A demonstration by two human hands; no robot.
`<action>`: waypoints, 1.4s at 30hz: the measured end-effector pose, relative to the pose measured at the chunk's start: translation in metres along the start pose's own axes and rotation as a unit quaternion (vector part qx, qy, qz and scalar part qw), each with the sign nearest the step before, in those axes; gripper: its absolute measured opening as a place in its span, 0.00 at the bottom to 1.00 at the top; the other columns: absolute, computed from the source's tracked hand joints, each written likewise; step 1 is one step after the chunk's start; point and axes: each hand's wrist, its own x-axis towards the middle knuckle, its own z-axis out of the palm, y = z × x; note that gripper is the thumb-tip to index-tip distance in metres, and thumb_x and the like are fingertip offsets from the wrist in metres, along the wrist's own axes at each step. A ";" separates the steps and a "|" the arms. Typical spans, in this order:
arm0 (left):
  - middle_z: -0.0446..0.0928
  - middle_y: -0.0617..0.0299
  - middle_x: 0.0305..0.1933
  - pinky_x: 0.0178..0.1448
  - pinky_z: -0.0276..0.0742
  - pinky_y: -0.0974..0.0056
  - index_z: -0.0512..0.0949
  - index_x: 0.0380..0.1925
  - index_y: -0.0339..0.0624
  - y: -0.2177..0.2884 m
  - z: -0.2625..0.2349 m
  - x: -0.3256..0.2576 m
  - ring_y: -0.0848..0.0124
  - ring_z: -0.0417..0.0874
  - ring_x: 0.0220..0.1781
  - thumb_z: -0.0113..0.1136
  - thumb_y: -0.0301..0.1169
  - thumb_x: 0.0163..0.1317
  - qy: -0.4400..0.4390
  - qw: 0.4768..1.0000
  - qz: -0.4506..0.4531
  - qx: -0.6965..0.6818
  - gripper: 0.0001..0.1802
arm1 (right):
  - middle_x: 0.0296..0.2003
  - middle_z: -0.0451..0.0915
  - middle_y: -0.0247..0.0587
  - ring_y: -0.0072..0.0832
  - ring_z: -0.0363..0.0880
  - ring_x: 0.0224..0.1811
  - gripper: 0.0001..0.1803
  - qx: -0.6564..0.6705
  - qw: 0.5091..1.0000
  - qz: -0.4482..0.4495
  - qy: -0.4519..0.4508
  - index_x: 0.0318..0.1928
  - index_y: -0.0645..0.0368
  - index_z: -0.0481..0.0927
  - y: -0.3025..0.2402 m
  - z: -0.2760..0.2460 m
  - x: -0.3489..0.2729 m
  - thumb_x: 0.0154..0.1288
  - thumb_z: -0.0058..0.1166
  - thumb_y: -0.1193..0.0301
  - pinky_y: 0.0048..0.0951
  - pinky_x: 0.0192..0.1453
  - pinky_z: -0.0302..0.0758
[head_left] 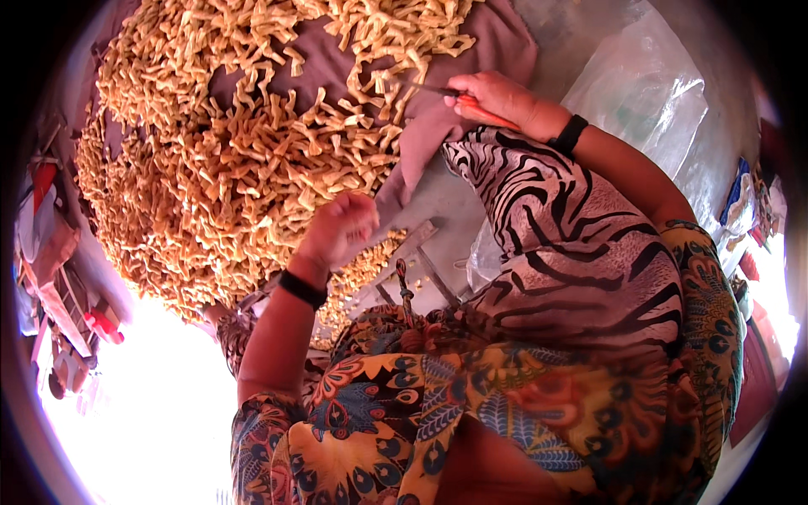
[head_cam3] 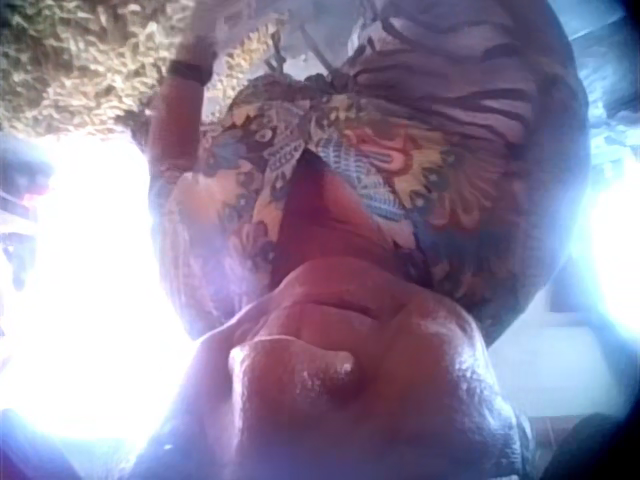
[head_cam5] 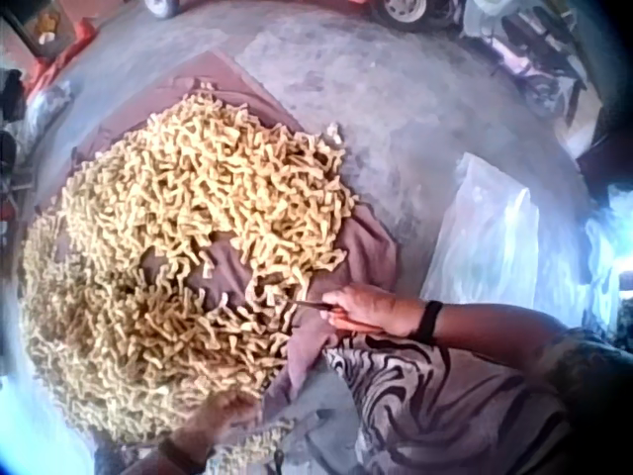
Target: The person picks up individual pieces of shaped dough from a large pile on a sheet on the floor, trims their edges with scissors, and places them back onto the pile.
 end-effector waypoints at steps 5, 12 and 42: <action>0.79 0.56 0.30 0.35 0.75 0.62 0.75 0.34 0.40 -0.121 -0.005 -0.038 0.65 0.80 0.31 0.56 0.34 0.57 0.103 0.920 -0.073 0.371 0.10 | 0.26 0.76 0.38 0.20 0.73 0.27 0.09 0.030 0.999 -0.012 0.040 0.33 0.62 0.67 0.013 0.005 -0.001 0.58 0.52 0.71 0.23 0.32 0.70; 0.79 0.55 0.30 0.40 0.75 0.59 0.80 0.25 0.49 -0.152 -0.028 -0.056 0.60 0.80 0.32 0.49 0.28 0.51 0.124 0.825 -0.040 0.550 0.09 | 0.23 0.71 0.26 0.11 0.65 0.20 0.10 0.123 0.988 0.072 0.057 0.42 0.59 0.70 0.012 -0.003 -0.014 0.60 0.51 0.71 0.14 0.23 0.63; 0.75 0.58 0.42 0.52 0.71 0.58 0.80 0.32 0.49 0.077 0.037 0.196 0.57 0.74 0.48 0.53 0.35 0.52 0.282 0.657 0.111 0.690 0.10 | 0.14 0.65 0.33 0.17 0.57 0.11 0.13 0.628 0.706 0.233 0.229 0.40 0.61 0.71 0.041 -0.023 -0.036 0.65 0.39 0.64 0.18 0.15 0.52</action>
